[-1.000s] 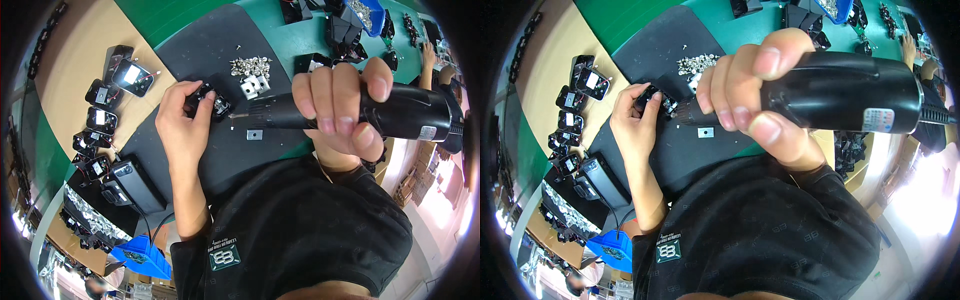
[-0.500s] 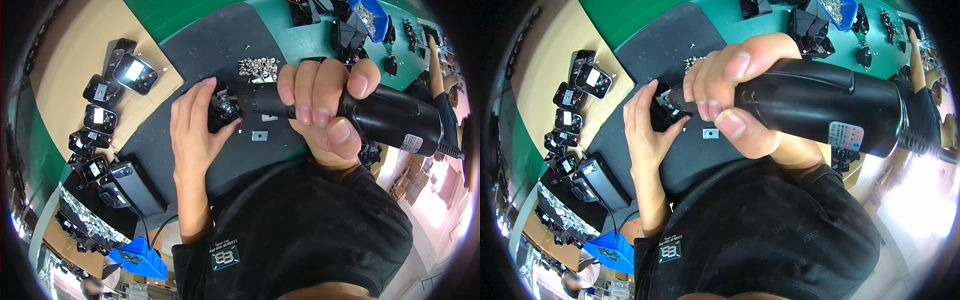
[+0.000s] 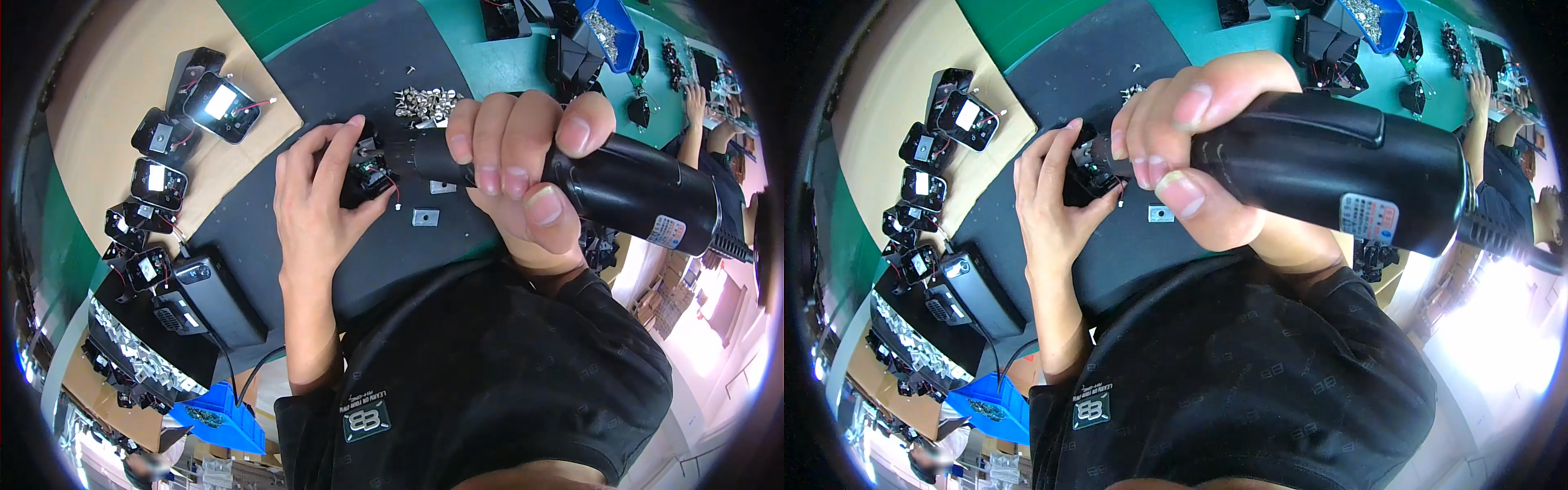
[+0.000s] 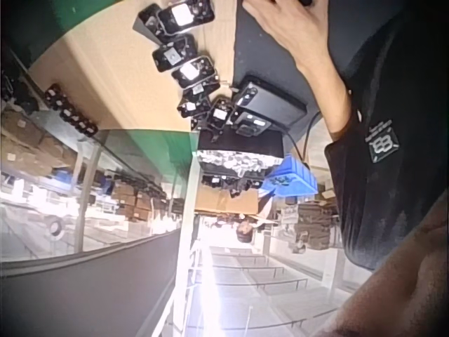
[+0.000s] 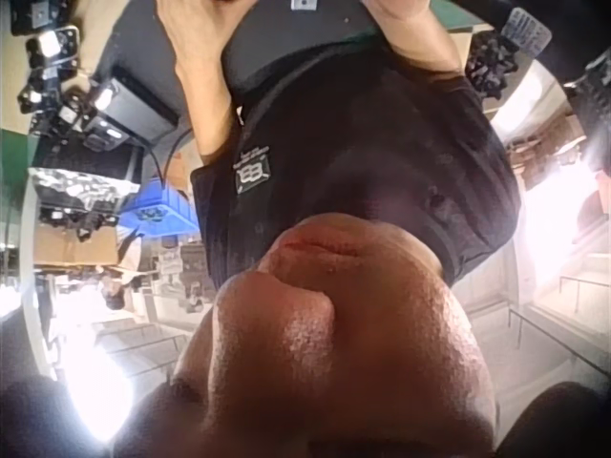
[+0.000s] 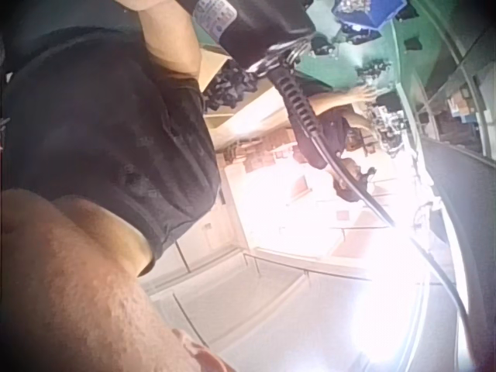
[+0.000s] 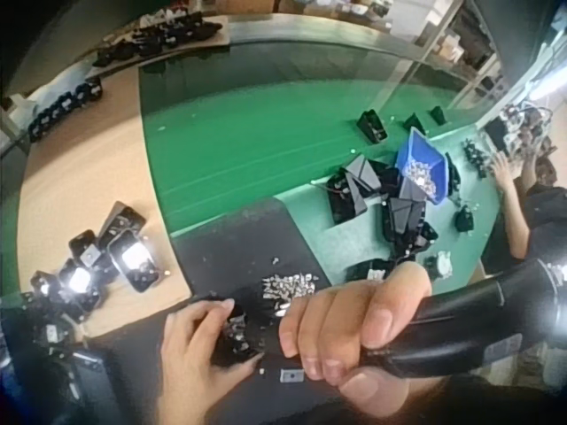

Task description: The person uses a cordless electric screwdriver to fasten screws into small black electronic devices on a green workbench. They repeatedly pick up screws, align them with the screwdriver bit, and drive them into the devices, then place the finished units aside. The workspace contains piles of screws, metal brackets, and other electronic components.

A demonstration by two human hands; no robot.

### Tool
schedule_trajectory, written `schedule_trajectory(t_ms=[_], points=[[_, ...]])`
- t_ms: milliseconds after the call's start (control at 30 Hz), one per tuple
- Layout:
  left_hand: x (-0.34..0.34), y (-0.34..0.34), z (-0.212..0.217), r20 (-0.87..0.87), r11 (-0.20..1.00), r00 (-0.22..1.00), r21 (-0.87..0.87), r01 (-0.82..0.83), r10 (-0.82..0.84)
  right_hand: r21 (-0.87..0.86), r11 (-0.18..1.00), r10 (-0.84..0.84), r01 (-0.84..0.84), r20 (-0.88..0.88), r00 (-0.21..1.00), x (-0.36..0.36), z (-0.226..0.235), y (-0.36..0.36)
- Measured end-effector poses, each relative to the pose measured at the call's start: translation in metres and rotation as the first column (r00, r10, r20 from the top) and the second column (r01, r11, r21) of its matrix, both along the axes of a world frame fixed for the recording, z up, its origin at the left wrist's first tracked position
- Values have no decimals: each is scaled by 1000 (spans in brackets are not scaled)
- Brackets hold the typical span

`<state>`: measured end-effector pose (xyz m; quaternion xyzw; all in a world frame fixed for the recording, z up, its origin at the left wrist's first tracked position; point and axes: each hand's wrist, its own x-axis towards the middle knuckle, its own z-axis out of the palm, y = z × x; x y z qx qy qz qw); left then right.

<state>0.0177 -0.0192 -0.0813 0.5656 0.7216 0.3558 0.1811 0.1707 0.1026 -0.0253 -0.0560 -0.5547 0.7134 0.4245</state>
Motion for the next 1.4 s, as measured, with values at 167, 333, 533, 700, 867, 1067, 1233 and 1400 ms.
schedule_trajectory(t_ms=[167,333,533,700,867,1067,1233,1400], points=[[-2,5,-2,6,998,1000,70,6,-6,52,999,6,-7,32,999,-6,5,-1],[-4,7,-2,9,998,1000,65,12,-13,64,997,33,-32,-19,999,-14,1,-2],[-3,8,0,5,998,1000,64,22,-23,61,997,53,-47,-93,994,-12,-8,0],[-5,14,20,-85,995,994,-68,68,-73,55,997,59,-51,-153,986,13,11,18],[-9,35,22,-185,997,983,76,29,-14,119,915,-354,385,-218,909,7,-10,39],[-31,50,16,-167,995,981,10,-96,97,93,877,-453,471,-163,877,8,-53,55],[-55,34,12,-258,963,929,33,-267,266,32,922,-371,386,-208,905,11,-51,53],[-66,11,15,-194,924,914,-69,-375,356,-20,952,-302,306,-231,925,25,-32,48]])
